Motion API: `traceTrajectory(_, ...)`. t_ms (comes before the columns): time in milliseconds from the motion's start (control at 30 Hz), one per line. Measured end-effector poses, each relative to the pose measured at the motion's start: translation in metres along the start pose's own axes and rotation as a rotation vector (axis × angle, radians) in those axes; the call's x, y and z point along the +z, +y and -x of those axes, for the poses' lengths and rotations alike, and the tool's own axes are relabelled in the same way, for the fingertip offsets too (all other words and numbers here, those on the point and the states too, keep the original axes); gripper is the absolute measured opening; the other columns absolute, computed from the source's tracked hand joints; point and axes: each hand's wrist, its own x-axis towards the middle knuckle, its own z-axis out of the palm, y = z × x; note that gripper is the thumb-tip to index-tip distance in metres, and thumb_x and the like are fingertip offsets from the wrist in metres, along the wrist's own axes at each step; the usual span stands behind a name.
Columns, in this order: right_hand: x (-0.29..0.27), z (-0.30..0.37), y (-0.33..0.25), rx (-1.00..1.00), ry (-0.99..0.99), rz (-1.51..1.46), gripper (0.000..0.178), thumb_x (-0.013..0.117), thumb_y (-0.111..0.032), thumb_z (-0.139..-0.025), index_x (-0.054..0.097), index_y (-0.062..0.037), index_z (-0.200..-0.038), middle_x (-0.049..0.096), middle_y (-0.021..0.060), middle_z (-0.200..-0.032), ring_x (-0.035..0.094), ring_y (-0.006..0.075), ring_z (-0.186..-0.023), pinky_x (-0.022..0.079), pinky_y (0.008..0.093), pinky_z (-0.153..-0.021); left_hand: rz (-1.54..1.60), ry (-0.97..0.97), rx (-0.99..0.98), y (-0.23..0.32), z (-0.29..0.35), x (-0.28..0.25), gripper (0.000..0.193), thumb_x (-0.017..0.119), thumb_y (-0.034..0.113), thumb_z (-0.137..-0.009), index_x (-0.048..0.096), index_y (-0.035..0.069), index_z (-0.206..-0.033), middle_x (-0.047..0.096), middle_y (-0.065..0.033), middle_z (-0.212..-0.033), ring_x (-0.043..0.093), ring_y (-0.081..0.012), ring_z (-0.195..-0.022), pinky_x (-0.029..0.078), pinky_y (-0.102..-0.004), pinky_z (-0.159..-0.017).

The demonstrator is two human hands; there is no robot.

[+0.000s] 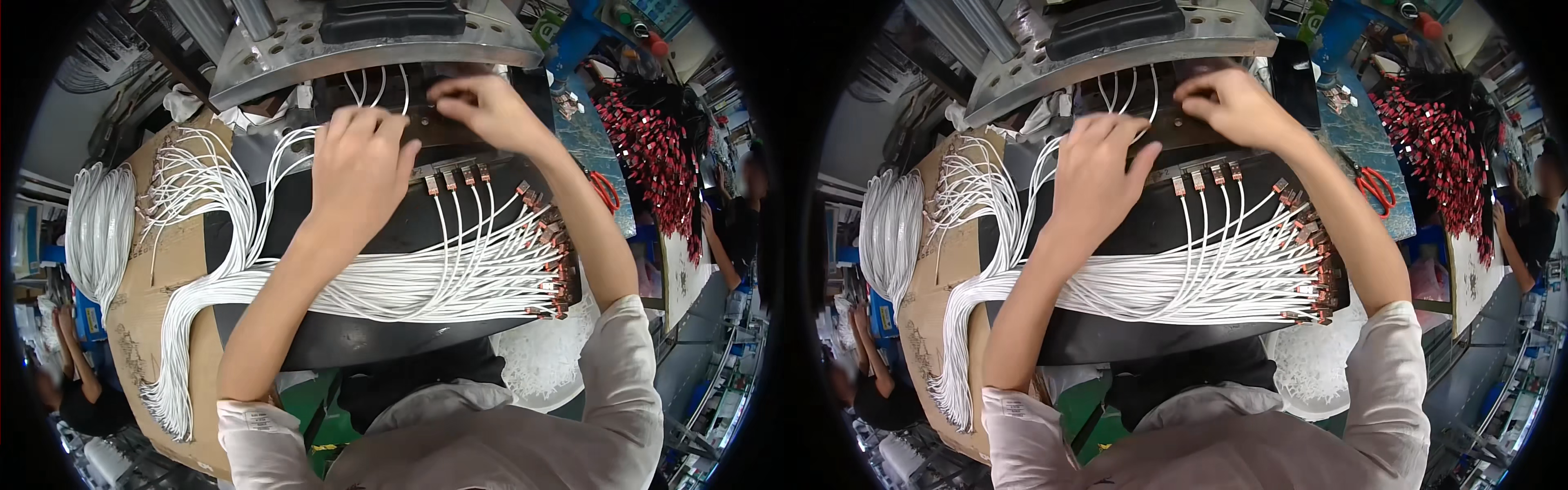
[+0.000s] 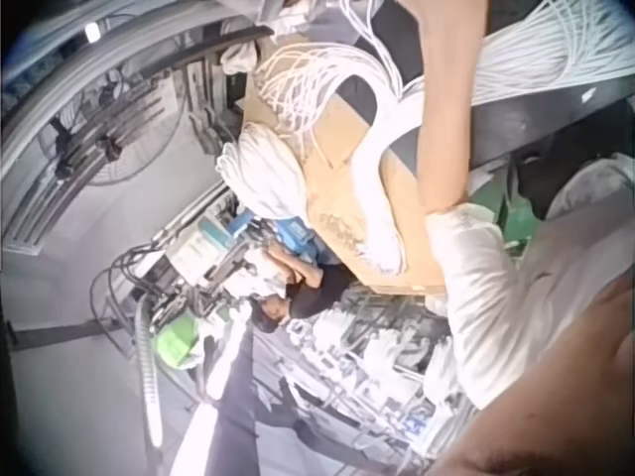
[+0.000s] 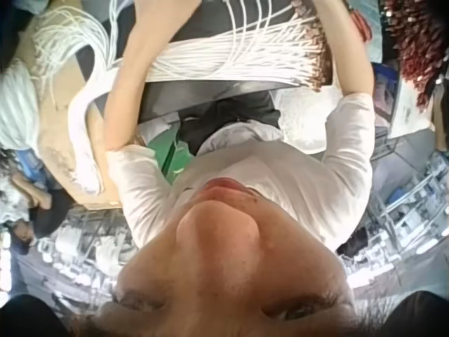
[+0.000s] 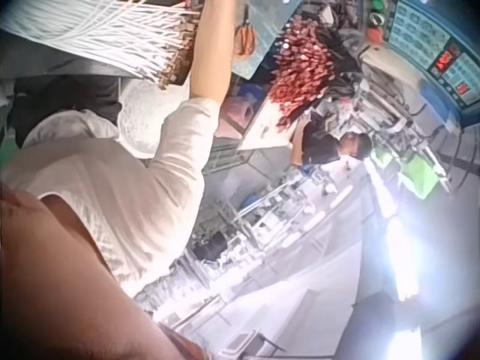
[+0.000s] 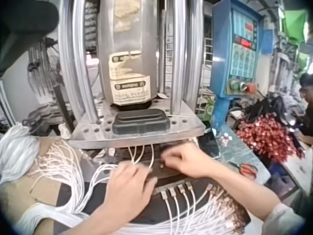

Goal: The person arranges bundles of cables on a table, fits the connector ends into a metal jig by hand, and inserts the jig into a molding machine to mold the cable ends.

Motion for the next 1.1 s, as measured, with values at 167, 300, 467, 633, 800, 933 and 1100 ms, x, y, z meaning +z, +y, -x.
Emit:
traceTrajectory(167, 0.005, -0.075, 0.030, -0.048, 0.261, -0.135, 0.019, 0.070, -0.015, -0.093, 0.069, -0.0033, -0.108, 0.071, 0.0098, -0.093, 0.067, 0.0260, -0.087, 0.054, 0.0382, -0.080, -0.294, 0.072, 0.065, -0.037, -0.024, 0.060, 0.040, 0.078, 0.038, -0.086, 0.071, 0.002, -0.103, 0.070, -0.0172, -0.097, 0.069, -0.0377, -0.095, 0.058, -0.0461, -0.080)
traceTrajectory(300, 0.021, -0.101, 0.056, -0.482, 0.540, 0.232, 0.016, 0.068, -0.013, -0.090, 0.069, -0.0046, -0.103, 0.071, 0.0140, -0.100, 0.066, 0.0310, -0.091, 0.053, 0.0422, -0.083, -0.178, -0.056, 0.081, -0.052, -0.036, 0.064, 0.032, 0.074, 0.031, -0.091, 0.070, 0.000, -0.095, 0.070, -0.0184, -0.089, 0.070, -0.0405, -0.085, 0.059, -0.0459, -0.080)
traceTrajectory(467, 0.021, -0.084, 0.046, -0.499, 0.521, 0.485, 0.023, 0.068, -0.020, -0.093, 0.069, -0.0043, -0.111, 0.072, 0.0181, -0.107, 0.067, 0.0353, -0.100, 0.053, 0.0451, -0.088, 0.276, 0.075, -0.086, -0.014, -0.025, 0.005, 0.034, 0.062, 0.018, -0.095, 0.064, -0.003, -0.070, 0.062, -0.0219, -0.065, 0.064, -0.0435, -0.071, 0.052, -0.0485, -0.072)
traceTrajectory(633, -0.012, 0.006, 0.037, -0.097, 0.200, 0.153, 0.029, 0.075, -0.020, -0.092, 0.069, 0.0017, -0.110, 0.072, 0.0197, -0.109, 0.067, 0.0390, -0.105, 0.052, 0.0439, -0.092, 0.236, 0.182, 0.330, -0.044, 0.053, -0.101, 0.018, 0.071, 0.002, -0.085, 0.067, 0.000, -0.067, 0.064, -0.0094, -0.067, 0.058, -0.0235, -0.061, 0.047, -0.0371, -0.065)
traceTrajectory(800, -0.010, 0.042, 0.030, -0.183, 0.145, 0.518, 0.025, 0.077, -0.016, -0.088, 0.070, 0.0028, -0.102, 0.073, 0.0188, -0.102, 0.068, 0.0404, -0.092, 0.053, 0.0454, -0.084, -0.230, 0.141, -0.642, -0.116, 0.071, -0.152, 0.038, 0.059, 0.022, -0.106, 0.063, -0.006, -0.131, 0.067, -0.0228, -0.124, 0.065, -0.0336, -0.110, 0.051, -0.0390, -0.098)
traceTrajectory(933, -0.005, 0.023, -0.029, -0.185, 0.019, 0.094, 0.018, 0.074, -0.011, -0.089, 0.071, 0.0023, -0.099, 0.074, 0.0176, -0.097, 0.068, 0.0407, -0.086, 0.053, 0.0454, -0.080, -0.297, 0.088, -0.176, -0.065, 0.084, -0.106, 0.036, 0.068, 0.020, -0.099, 0.066, -0.002, -0.127, 0.068, -0.0204, -0.123, 0.063, -0.0357, -0.118, 0.047, -0.0430, -0.103)
traceTrajectory(1100, -0.060, 0.066, -0.056, 0.063, -0.505, -0.151, 0.025, 0.074, -0.024, -0.095, 0.074, 0.0007, -0.101, 0.072, 0.0102, -0.084, 0.067, 0.0248, -0.075, 0.052, 0.0358, -0.074, -0.016, -0.081, -0.054, 0.023, 0.089, -0.096, 0.035, 0.079, 0.017, -0.085, 0.072, 0.003, -0.116, 0.070, -0.0113, -0.115, 0.064, -0.0320, -0.110, 0.045, -0.0442, -0.099)
